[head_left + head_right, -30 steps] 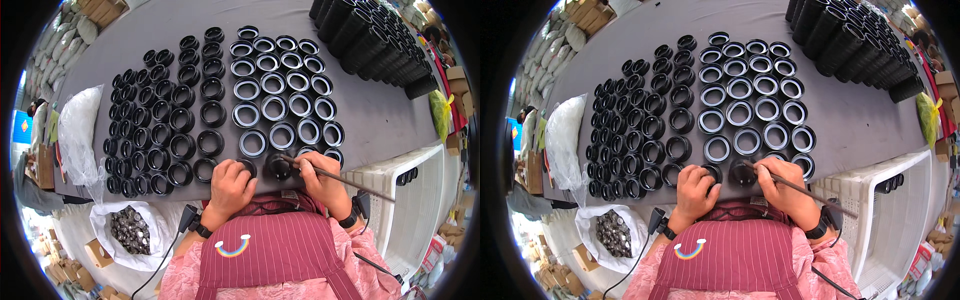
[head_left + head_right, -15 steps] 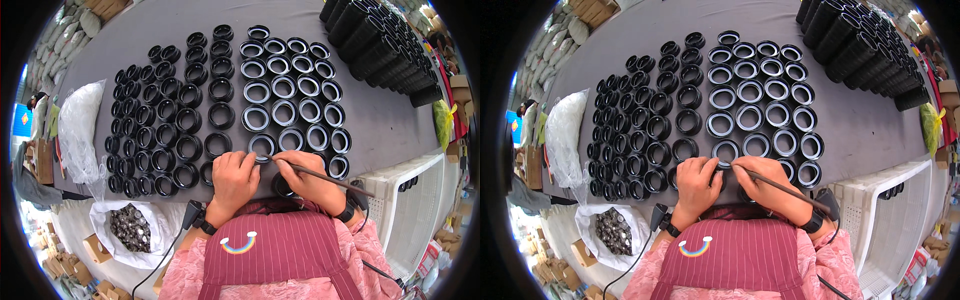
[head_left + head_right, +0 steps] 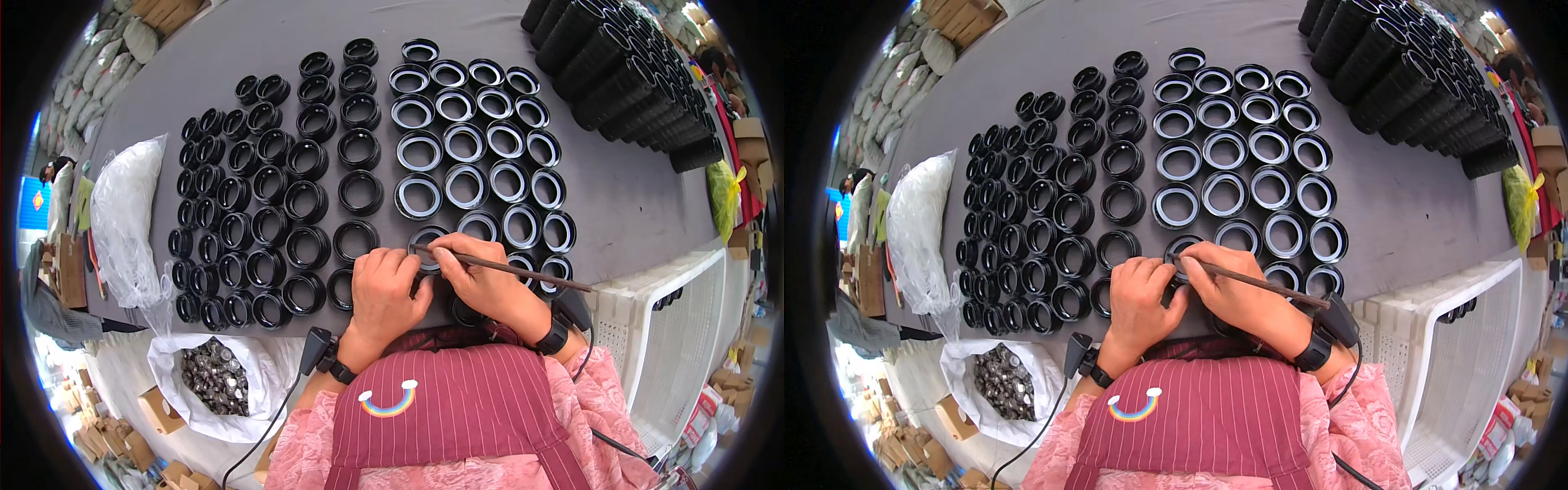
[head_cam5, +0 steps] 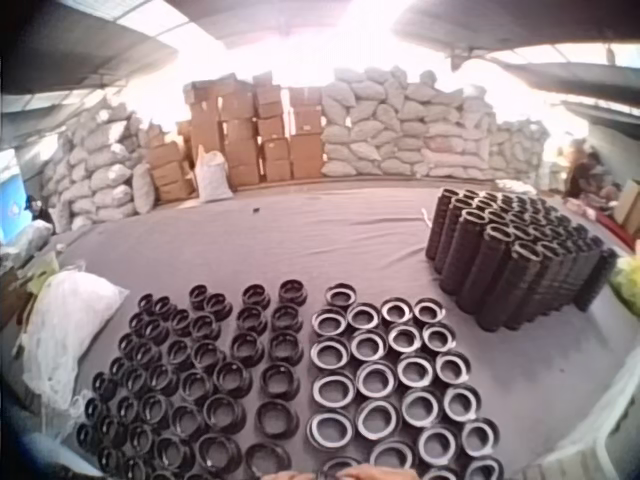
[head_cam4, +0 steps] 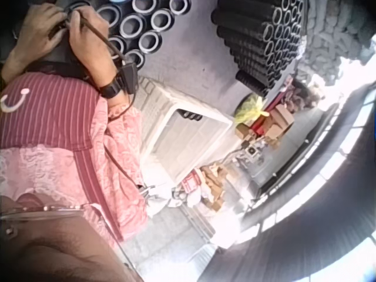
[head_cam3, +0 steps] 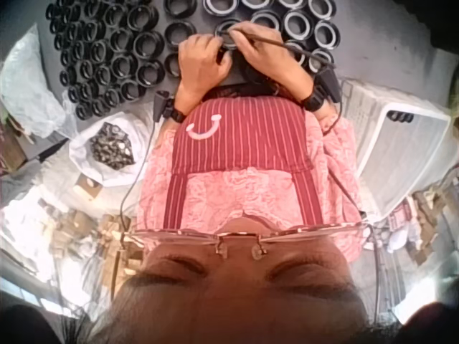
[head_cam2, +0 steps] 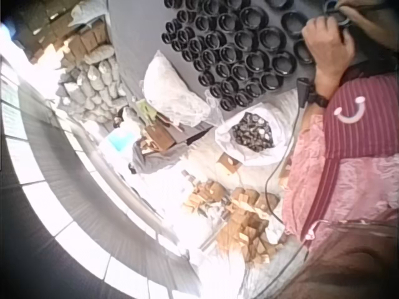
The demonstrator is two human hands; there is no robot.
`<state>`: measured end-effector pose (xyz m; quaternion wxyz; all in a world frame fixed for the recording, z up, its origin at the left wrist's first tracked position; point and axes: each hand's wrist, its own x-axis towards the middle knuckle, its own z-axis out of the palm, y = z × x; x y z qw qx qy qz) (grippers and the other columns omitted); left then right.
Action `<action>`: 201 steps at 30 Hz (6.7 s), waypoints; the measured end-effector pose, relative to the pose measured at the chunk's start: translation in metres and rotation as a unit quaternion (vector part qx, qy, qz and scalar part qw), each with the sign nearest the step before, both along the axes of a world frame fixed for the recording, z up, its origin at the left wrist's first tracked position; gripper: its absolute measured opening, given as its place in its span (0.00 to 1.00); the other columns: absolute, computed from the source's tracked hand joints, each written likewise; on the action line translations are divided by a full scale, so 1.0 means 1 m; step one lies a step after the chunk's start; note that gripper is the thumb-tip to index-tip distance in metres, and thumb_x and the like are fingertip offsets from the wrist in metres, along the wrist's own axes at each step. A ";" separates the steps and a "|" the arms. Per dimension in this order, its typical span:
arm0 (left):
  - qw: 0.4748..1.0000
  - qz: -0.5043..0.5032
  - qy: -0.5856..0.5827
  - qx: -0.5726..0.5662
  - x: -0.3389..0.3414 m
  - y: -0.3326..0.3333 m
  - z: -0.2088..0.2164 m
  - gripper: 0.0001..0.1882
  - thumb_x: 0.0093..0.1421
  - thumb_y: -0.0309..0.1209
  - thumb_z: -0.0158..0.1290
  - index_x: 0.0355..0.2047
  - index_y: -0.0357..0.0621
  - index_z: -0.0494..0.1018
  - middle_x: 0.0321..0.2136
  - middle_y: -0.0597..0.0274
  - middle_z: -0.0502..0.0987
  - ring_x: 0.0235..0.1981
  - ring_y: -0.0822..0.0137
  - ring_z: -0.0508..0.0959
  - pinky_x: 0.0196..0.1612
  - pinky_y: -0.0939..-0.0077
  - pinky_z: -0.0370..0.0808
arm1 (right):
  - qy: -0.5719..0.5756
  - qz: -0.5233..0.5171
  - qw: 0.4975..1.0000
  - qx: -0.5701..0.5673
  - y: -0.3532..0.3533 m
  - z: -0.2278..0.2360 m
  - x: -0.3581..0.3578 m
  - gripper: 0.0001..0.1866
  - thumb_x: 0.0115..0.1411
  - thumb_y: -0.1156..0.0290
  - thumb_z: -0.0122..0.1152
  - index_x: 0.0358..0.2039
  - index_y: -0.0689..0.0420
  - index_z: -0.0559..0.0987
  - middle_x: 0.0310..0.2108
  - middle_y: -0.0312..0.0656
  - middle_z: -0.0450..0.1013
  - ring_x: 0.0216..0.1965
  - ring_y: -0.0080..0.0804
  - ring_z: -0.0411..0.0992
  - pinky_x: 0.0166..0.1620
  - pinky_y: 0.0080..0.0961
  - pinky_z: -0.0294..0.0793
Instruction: Applying a liquid coating or sealant to the inner grooves of black plastic rings using a small brush.
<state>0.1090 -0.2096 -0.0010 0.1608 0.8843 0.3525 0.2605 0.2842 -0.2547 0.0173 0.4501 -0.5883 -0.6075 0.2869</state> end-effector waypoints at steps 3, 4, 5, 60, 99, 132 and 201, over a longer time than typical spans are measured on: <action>1.000 0.002 -0.015 -0.014 0.000 0.001 -0.003 0.18 0.44 0.32 0.63 0.37 0.42 0.75 0.33 0.58 0.78 0.38 0.56 0.76 0.43 0.62 0.68 | 0.041 0.000 0.998 -0.040 0.001 -0.001 -0.001 0.06 0.61 0.76 0.57 0.37 0.63 0.79 0.29 0.50 0.77 0.26 0.46 0.78 0.30 0.33 0.76; 1.000 0.002 -0.014 -0.015 0.000 0.000 -0.003 0.18 0.44 0.32 0.63 0.37 0.42 0.75 0.33 0.58 0.78 0.38 0.56 0.76 0.43 0.62 0.68 | 0.044 0.002 0.998 -0.050 0.001 -0.004 -0.001 0.06 0.61 0.75 0.57 0.36 0.63 0.79 0.28 0.50 0.77 0.26 0.46 0.78 0.29 0.33 0.76; 0.999 0.018 -0.019 -0.020 0.000 0.000 -0.002 0.18 0.45 0.32 0.63 0.37 0.41 0.75 0.33 0.59 0.78 0.38 0.56 0.76 0.42 0.62 0.68 | 0.047 0.003 0.997 -0.058 0.002 -0.005 0.000 0.06 0.61 0.75 0.57 0.35 0.63 0.79 0.27 0.50 0.77 0.25 0.46 0.77 0.29 0.33 0.75; 0.970 0.065 0.184 -0.142 0.007 0.058 0.017 0.12 0.61 0.34 0.48 0.39 0.45 0.78 0.32 0.48 0.82 0.37 0.46 0.83 0.37 0.50 0.80 | 0.184 -0.096 0.978 0.004 -0.053 0.012 0.028 0.09 0.67 0.69 0.55 0.37 0.60 0.80 0.25 0.37 0.78 0.22 0.16 0.71 0.26 0.14 0.67; 0.803 0.520 -0.079 0.280 -0.367 0.150 0.151 0.30 0.58 0.28 0.57 0.61 0.40 0.64 0.24 0.61 0.74 0.25 0.61 0.77 0.32 0.64 0.74 | -0.018 -0.040 0.999 -0.021 -0.036 0.039 0.046 0.12 0.68 0.70 0.54 0.45 0.64 0.79 0.35 0.48 0.78 0.32 0.30 0.74 0.38 0.27 0.76; 0.969 0.167 -0.162 0.087 -0.122 -0.099 -0.041 0.19 0.57 0.29 0.59 0.50 0.46 0.76 0.22 0.67 0.71 0.20 0.67 0.73 0.24 0.74 0.70 | -0.098 0.105 0.989 0.026 -0.062 0.069 -0.018 0.10 0.67 0.73 0.56 0.44 0.63 0.81 0.30 0.43 0.79 0.28 0.26 0.75 0.32 0.22 0.75; 0.977 0.141 -0.162 -0.006 -0.110 -0.083 -0.067 0.15 0.56 0.28 0.58 0.45 0.47 0.76 0.25 0.63 0.71 0.23 0.60 0.75 0.25 0.68 0.72 | -0.066 0.152 0.986 0.010 -0.047 0.060 -0.018 0.11 0.68 0.74 0.54 0.47 0.64 0.79 0.34 0.46 0.79 0.32 0.30 0.77 0.37 0.23 0.76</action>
